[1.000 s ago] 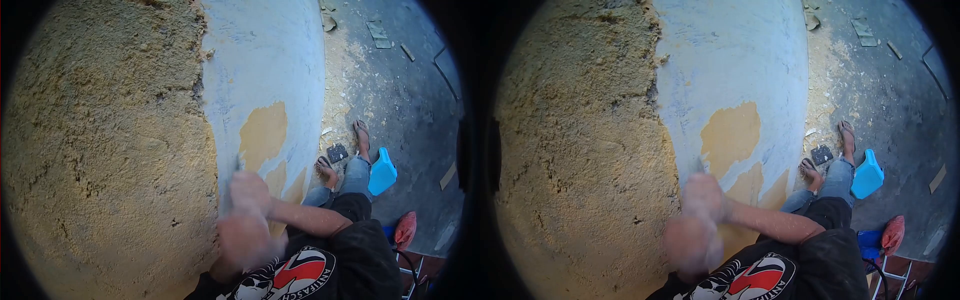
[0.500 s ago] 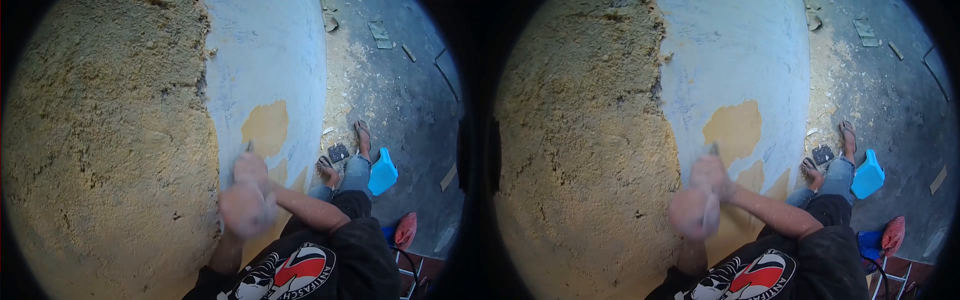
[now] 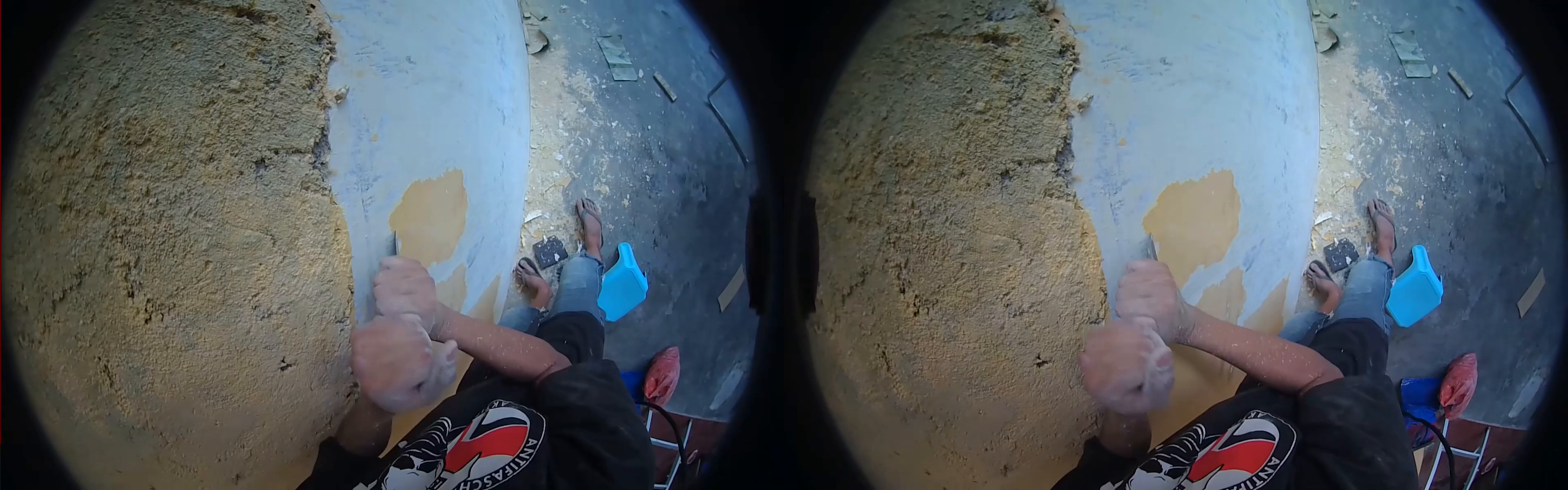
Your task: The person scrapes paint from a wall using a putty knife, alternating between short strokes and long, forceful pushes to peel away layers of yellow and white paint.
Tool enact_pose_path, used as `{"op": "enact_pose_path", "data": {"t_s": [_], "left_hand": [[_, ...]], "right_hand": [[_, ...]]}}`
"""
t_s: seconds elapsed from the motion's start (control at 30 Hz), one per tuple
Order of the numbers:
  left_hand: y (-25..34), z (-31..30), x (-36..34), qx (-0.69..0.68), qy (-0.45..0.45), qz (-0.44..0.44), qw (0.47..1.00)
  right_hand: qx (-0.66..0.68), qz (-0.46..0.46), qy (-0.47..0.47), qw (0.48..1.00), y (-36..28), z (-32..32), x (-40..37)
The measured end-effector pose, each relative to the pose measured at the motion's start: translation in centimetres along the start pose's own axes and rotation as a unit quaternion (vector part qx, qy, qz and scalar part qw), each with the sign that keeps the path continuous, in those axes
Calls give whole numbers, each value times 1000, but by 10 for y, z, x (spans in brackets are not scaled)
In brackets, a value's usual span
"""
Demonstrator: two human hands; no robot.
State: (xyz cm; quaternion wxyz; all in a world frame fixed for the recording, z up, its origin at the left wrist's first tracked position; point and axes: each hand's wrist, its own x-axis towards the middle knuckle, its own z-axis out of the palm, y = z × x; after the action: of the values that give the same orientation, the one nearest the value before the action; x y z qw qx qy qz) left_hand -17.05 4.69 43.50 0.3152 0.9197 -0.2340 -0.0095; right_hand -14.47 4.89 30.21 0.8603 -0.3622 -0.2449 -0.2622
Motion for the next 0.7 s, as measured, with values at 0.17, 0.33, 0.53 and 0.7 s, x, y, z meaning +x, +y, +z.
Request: {"op": "enact_pose_path", "data": {"t_s": [0.17,0.33,0.53,0.7], "left_hand": [[-2,3,4,46,39,-7,998],[-1,3,18,77,32,48,995],[16,4,16,212,-26,-61,975],[2,-2,30,65,26,-31,997]], "right_hand": [[-31,6,-4,999,9,-5,0],[-11,-7,35,999,11,-7,9],[-76,25,18,997,5,4,5],[-58,21,20,998,8,-10,24]]}}
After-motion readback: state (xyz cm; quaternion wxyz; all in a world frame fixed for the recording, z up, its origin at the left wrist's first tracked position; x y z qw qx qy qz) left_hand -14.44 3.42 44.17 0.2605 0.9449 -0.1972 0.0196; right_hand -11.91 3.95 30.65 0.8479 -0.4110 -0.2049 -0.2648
